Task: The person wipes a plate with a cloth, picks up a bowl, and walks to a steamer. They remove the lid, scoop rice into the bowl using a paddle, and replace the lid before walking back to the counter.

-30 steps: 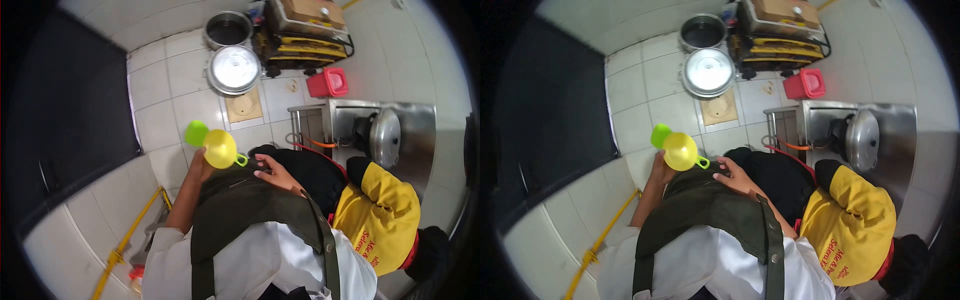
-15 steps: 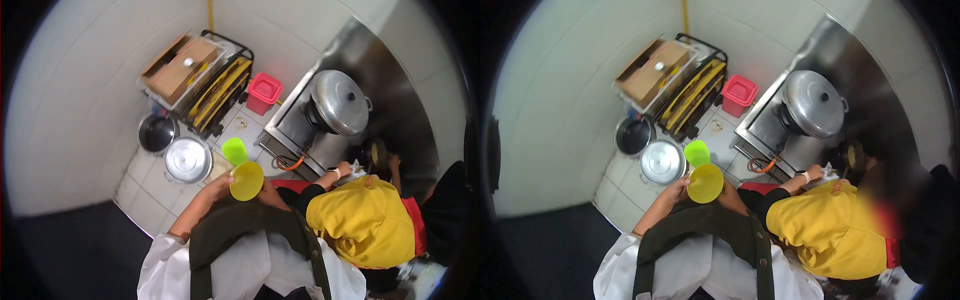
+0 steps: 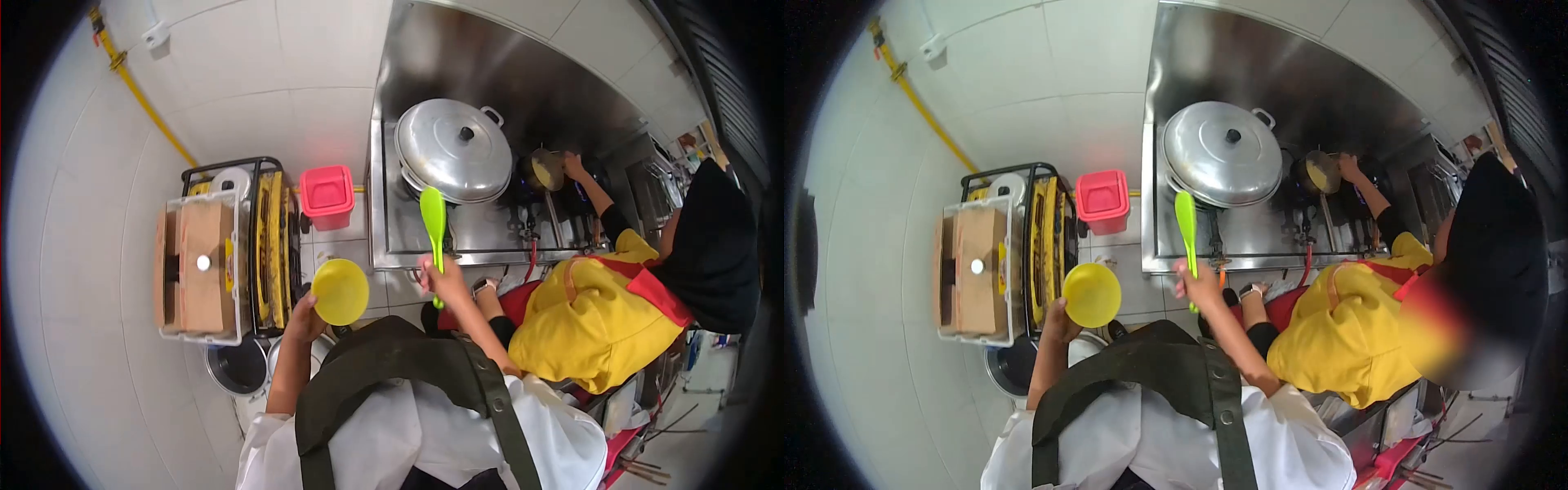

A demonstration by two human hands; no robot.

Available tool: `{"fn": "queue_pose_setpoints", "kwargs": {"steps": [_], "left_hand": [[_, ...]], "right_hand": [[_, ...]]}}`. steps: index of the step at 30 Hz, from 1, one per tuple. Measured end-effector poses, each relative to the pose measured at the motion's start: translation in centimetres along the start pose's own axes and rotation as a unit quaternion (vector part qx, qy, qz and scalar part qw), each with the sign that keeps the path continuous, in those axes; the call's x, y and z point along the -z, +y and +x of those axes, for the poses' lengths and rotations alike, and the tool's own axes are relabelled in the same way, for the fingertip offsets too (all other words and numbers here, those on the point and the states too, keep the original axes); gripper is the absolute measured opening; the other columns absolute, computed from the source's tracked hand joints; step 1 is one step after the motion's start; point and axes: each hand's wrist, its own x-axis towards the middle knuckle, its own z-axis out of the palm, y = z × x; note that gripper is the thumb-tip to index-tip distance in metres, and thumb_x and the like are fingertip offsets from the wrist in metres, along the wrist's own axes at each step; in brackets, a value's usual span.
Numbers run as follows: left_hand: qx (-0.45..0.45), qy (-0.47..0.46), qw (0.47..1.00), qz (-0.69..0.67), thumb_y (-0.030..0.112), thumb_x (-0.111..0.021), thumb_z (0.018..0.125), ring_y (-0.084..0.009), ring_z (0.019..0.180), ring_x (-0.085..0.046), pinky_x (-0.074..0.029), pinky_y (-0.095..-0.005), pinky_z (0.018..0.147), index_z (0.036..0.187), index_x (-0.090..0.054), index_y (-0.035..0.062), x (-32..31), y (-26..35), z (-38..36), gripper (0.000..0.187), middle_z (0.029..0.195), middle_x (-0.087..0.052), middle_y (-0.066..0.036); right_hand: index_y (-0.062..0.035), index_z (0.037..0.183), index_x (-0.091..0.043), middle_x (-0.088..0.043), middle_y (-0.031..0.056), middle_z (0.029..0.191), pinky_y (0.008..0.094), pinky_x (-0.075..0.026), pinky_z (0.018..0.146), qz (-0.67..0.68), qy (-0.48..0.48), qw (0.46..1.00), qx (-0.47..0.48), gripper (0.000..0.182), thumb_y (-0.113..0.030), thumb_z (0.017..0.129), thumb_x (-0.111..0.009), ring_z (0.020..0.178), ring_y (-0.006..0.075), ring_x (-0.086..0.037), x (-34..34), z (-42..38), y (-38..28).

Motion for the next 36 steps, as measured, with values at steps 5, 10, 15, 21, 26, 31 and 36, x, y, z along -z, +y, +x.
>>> {"fn": "queue_pose_setpoints", "kwargs": {"steps": [5, 10, 15, 21, 26, 31, 36], "left_hand": [[-0.022, 0.03, 0.998, -0.041, 0.039, -0.054, 0.076, -0.0242, 0.106, -0.048, -0.039, -0.0375, 0.089, 0.119, -0.04, -0.0005, 2.0, 3.0, 1.7, 0.06, 0.115, -0.049, -0.012], [0.005, 0.137, 0.99, -0.018, 0.034, -0.051, 0.079, -0.0251, 0.107, -0.048, -0.036, -0.0383, 0.092, 0.119, -0.04, -0.0015, -1.5, 5.6, 1.3, 0.055, 0.117, -0.048, -0.013], [-0.093, 0.217, 0.972, -0.013, 0.04, -0.048, 0.078, -0.0293, 0.107, -0.048, -0.039, -0.0415, 0.09, 0.121, -0.038, -0.0017, -0.7, 5.1, 1.7, 0.061, 0.117, -0.048, -0.017], [-0.101, 0.188, 0.969, -0.122, 0.03, -0.049, 0.081, -0.0247, 0.106, -0.049, -0.036, -0.0411, 0.092, 0.119, -0.041, 0.0003, 0.5, 5.2, 2.6, 0.048, 0.115, -0.05, -0.014], [-0.117, 0.19, 0.965, -0.134, 0.031, -0.052, 0.079, -0.0238, 0.109, -0.047, -0.036, -0.0378, 0.093, 0.121, -0.037, -0.0011, 1.5, 6.3, 2.1, 0.055, 0.12, -0.046, -0.014], [-0.125, 0.174, 0.967, -0.138, 0.03, -0.051, 0.08, -0.0239, 0.11, -0.046, -0.035, -0.0379, 0.094, 0.122, -0.035, -0.0013, 4.1, 7.1, -1.4, 0.055, 0.122, -0.044, -0.014], [-0.192, 0.195, 0.952, -0.138, 0.034, -0.049, 0.08, -0.0218, 0.11, -0.045, -0.033, -0.0356, 0.094, 0.122, -0.037, -0.0013, 5.9, 7.7, -6.6, 0.056, 0.12, -0.046, -0.012]], "right_hand": [[-0.0009, 0.077, -0.06, -0.055, 0.0114, 0.06, 0.0326, -0.041, 0.05, -0.286, 0.264, 0.887, 0.247, 0.026, -0.027, 0.074, -0.061, 0.052, 0.0188, -0.052, 3.5, 14.7, -8.9], [0.0039, 0.075, -0.059, -0.06, 0.0222, 0.076, 0.0404, -0.047, 0.066, -0.406, 0.371, 0.825, 0.131, 0.033, -0.025, 0.06, -0.068, 0.077, 0.0344, -0.059, 9.2, 27.5, -15.2], [0.0053, 0.07, -0.059, -0.061, 0.0223, 0.076, 0.038, -0.048, 0.065, -0.443, 0.281, 0.846, 0.092, 0.039, -0.024, 0.048, -0.074, 0.073, 0.0315, -0.061, 12.7, 33.6, -15.3], [0.0089, 0.075, -0.058, -0.06, 0.0162, 0.07, 0.0357, -0.046, 0.057, -0.469, 0.213, 0.839, 0.176, 0.048, -0.025, 0.047, -0.078, 0.06, 0.0248, -0.057, 16.8, 40.1, -12.2], [0.0087, 0.071, -0.058, -0.058, 0.024, 0.069, 0.0421, -0.045, 0.063, -0.572, 0.175, 0.781, 0.18, 0.042, -0.024, 0.052, -0.074, 0.069, 0.0368, -0.058, 12.8, 36.0, -19.3], [0.0076, 0.069, -0.057, -0.058, 0.0201, 0.062, 0.0368, -0.043, 0.053, -0.588, 0.082, 0.721, 0.359, 0.029, -0.014, 0.055, -0.072, 0.057, 0.0272, -0.059, -0.4, 27.3, -27.0], [0.0031, 0.073, -0.057, -0.055, 0.0175, 0.066, 0.0389, -0.042, 0.056, -0.56, -0.108, 0.707, 0.418, 0.034, -0.02, 0.054, -0.074, 0.062, 0.029, -0.054, -21.1, 23.3, -27.6]]}}
